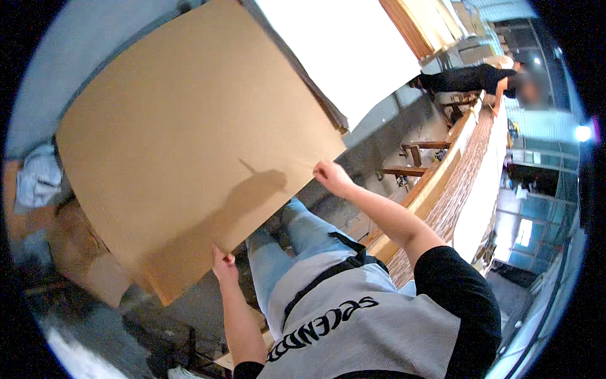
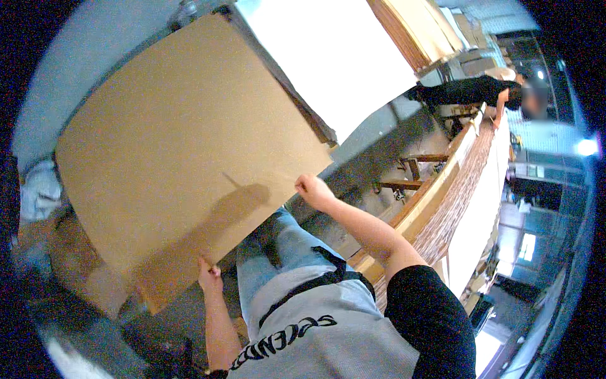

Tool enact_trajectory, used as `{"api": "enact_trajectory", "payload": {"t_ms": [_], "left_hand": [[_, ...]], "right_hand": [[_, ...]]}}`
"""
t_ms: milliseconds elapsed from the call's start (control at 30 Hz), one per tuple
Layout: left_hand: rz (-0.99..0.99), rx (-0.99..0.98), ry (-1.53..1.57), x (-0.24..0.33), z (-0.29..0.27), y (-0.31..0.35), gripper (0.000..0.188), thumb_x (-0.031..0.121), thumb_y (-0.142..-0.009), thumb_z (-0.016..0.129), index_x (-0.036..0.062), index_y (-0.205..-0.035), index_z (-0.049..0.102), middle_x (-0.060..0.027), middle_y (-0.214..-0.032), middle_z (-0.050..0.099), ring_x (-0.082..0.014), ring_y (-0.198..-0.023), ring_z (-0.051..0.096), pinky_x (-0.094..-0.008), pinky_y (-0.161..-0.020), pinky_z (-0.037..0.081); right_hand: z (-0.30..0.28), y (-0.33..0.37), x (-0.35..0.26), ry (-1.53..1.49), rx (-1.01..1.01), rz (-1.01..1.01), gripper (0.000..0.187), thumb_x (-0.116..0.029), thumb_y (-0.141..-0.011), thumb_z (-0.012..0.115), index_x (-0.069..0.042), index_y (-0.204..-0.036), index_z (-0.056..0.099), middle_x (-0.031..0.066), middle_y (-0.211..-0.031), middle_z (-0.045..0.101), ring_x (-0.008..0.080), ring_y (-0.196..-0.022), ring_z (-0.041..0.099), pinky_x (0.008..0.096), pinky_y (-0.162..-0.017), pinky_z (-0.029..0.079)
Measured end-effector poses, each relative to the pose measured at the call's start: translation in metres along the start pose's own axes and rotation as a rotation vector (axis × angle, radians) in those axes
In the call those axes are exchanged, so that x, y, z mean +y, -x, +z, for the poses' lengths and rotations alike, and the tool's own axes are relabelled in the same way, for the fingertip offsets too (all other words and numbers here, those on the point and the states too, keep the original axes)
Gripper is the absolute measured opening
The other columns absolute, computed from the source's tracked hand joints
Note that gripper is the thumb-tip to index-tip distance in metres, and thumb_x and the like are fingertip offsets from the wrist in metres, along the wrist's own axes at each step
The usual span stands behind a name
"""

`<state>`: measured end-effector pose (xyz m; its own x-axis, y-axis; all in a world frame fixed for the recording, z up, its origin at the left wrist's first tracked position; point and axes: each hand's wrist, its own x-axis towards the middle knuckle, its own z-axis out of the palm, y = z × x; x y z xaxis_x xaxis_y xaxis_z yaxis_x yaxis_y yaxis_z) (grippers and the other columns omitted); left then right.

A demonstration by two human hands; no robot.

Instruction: The person repeatedly picks up large white panels and places them onto a wooden frame structure. They also handle brown cardboard sheets and a thin wooden stick, moving between the workbench and a nearby table with tools and electronics.

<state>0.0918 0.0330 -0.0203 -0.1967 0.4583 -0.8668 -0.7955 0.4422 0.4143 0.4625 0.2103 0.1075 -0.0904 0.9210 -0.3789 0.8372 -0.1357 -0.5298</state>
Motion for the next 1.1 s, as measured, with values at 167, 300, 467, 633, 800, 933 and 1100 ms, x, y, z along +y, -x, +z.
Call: {"api": "enact_trajectory", "payload": {"t_ms": [167,300,467,633,800,933,1100], "left_hand": [[-0.054,0.094,-0.15,0.021,0.002,0.011,0.029,0.036,-0.083,0.055,0.0094,-0.093,0.05,0.0008,-0.067,0.047,-0.0091,-0.045,0.036,-0.0218,-0.04,0.027],[-0.137,0.151,-0.119,0.037,0.01,0.019,0.029,0.036,-0.081,0.058,0.0109,-0.093,0.05,0.0008,-0.069,0.05,-0.0099,-0.044,0.039,-0.0219,-0.039,0.03],[-0.147,0.245,-0.14,0.045,0.02,0.023,0.027,0.036,-0.08,0.059,0.0136,-0.092,0.051,0.0007,-0.072,0.053,-0.0103,-0.043,0.041,-0.0219,-0.039,0.032],[-0.211,0.222,-0.109,0.042,-0.001,0.013,0.026,0.035,-0.08,0.06,0.0126,-0.09,0.052,-0.0002,-0.07,0.053,-0.0103,-0.044,0.042,-0.0213,-0.038,0.031],[-0.179,0.198,-0.092,0.04,0.02,0.025,0.025,0.033,-0.079,0.061,0.0098,-0.082,0.052,-0.0008,-0.064,0.052,-0.0108,-0.044,0.042,-0.021,-0.037,0.03],[-0.088,0.118,0.0,0.025,0.003,0.02,0.026,0.031,-0.077,0.065,0.0084,-0.081,0.052,-0.0027,-0.062,0.05,-0.0122,-0.043,0.043,-0.0225,-0.036,0.032],[-0.065,0.246,0.011,0.026,0.025,0.032,0.028,0.031,-0.076,0.065,0.011,-0.088,0.051,-0.002,-0.062,0.05,-0.013,-0.044,0.046,-0.0235,-0.034,0.035]], "right_hand": [[-0.047,-0.054,0.119,-0.01,0.473,0.343,0.014,-0.017,-0.072,0.063,-0.006,-0.079,0.064,0.0123,-0.073,0.058,0.0243,-0.07,0.057,0.0339,-0.065,0.045],[-0.066,-0.083,0.161,0.072,0.488,0.434,0.018,-0.021,-0.071,0.066,-0.006,-0.081,0.064,0.0117,-0.078,0.056,0.0256,-0.074,0.055,0.0344,-0.067,0.044],[-0.071,-0.105,0.179,0.131,0.339,0.518,0.018,-0.027,-0.074,0.062,-0.012,-0.083,0.066,0.0114,-0.081,0.06,0.0274,-0.077,0.058,0.0371,-0.068,0.045],[-0.098,-0.115,0.198,-0.024,0.23,0.565,0.026,-0.034,-0.071,0.064,-0.011,-0.084,0.066,0.0113,-0.076,0.063,0.0236,-0.071,0.061,0.033,-0.065,0.046],[-0.147,-0.118,0.189,-0.375,0.3,0.346,0.03,-0.023,-0.078,0.061,0.002,-0.095,0.06,0.0079,-0.088,0.063,0.0153,-0.081,0.057,0.0282,-0.075,0.043],[-0.19,-0.121,0.135,-0.835,0.418,0.285,0.027,-0.025,-0.088,0.044,-0.003,-0.101,0.052,0.0058,-0.089,0.059,0.0162,-0.084,0.055,0.0272,-0.069,0.041],[-0.146,-0.1,-0.061,-0.721,0.386,0.131,0.021,-0.025,-0.087,0.048,-0.011,-0.101,0.048,-0.0069,-0.074,0.045,-0.0031,-0.059,0.036,0.0133,-0.04,0.023]]}}
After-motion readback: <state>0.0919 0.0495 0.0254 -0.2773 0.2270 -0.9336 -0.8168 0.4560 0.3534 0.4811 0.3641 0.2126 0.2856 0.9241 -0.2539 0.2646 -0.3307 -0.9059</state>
